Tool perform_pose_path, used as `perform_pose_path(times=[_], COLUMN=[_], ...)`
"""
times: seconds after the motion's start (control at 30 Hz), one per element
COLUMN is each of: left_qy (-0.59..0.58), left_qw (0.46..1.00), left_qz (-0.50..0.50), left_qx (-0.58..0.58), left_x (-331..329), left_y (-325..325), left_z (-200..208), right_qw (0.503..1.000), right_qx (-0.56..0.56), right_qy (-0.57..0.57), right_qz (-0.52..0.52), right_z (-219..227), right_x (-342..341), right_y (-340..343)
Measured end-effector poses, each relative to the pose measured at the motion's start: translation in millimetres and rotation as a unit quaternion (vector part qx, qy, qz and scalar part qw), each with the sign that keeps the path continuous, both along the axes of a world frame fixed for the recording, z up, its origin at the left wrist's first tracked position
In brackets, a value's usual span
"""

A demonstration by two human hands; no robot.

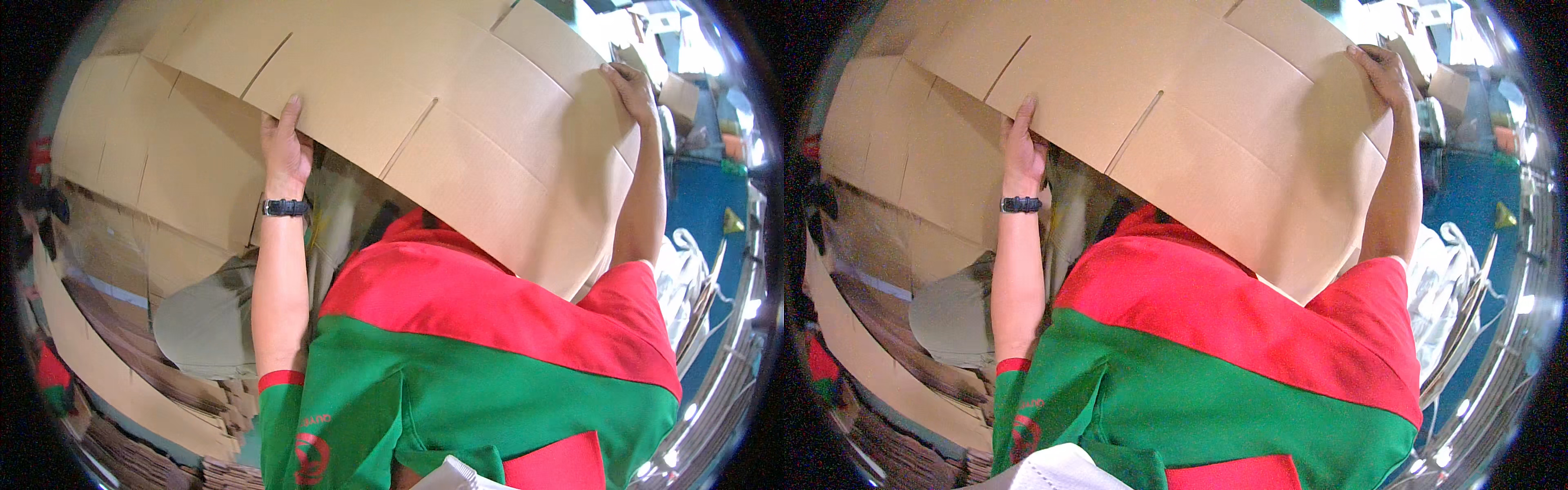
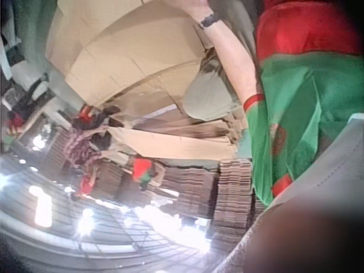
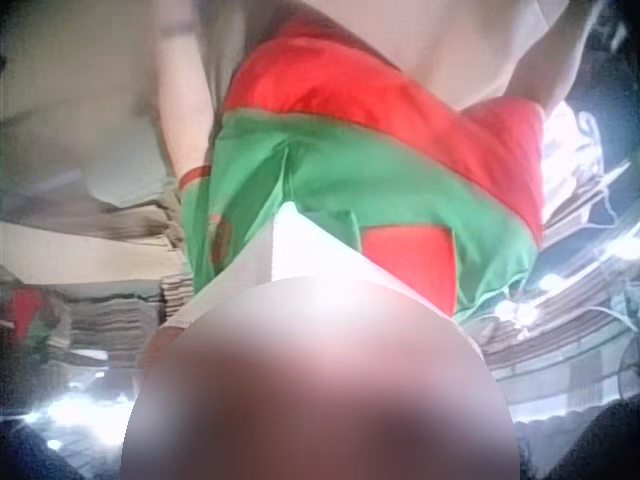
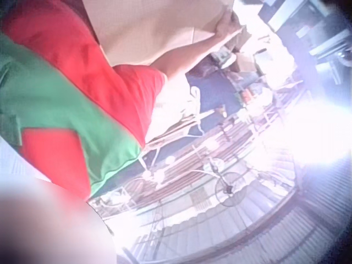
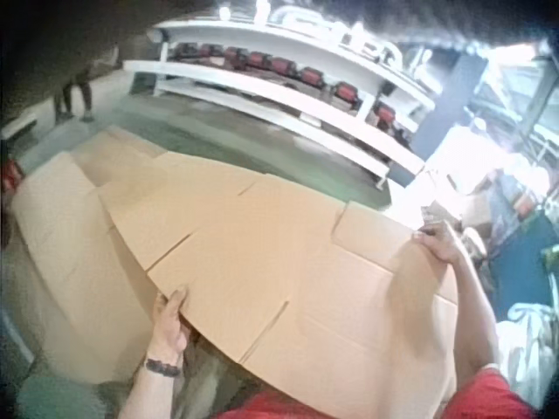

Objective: The person sits on the floor and repeatedly picks up flat cardboard pieces, folds them along pre-scored lines, and places them into a growing stack. The process is continuous and repetitive throughout the clip.

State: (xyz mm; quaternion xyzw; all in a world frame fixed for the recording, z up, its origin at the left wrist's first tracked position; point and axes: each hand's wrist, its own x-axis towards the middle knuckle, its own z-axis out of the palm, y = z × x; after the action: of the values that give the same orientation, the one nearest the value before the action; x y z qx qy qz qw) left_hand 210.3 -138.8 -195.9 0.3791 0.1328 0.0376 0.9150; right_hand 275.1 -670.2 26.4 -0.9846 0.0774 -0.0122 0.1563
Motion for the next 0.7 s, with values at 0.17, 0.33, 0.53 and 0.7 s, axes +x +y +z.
perform_pose_path(times=[0.17, 0.33, 0.53, 0.7], left_qy=[-0.012, -0.025, 0.048, 0.028], left_qw=[0.999, 0.996, 0.987, 0.975], left_qz=[-0.034, -0.083, -0.151, -0.218], left_qx=[0.016, 0.016, -0.001, -0.039], left_x=[2, 3, 2, 1], left_y=[9, 11, 14, 16], left_z=[3, 9, 15, 16], right_qw=[0.995, 0.992, 0.985, 0.975], right_qx=[0.093, 0.057, 0.049, 0.028], right_qy=[-0.011, -0.019, 0.026, 0.062], right_qz=[-0.045, -0.107, -0.161, -0.213], right_z=[-31, -47, -36, -40], right_x=[-31, -68, -128, -150], right_y=[-7, -10, 2, 9])
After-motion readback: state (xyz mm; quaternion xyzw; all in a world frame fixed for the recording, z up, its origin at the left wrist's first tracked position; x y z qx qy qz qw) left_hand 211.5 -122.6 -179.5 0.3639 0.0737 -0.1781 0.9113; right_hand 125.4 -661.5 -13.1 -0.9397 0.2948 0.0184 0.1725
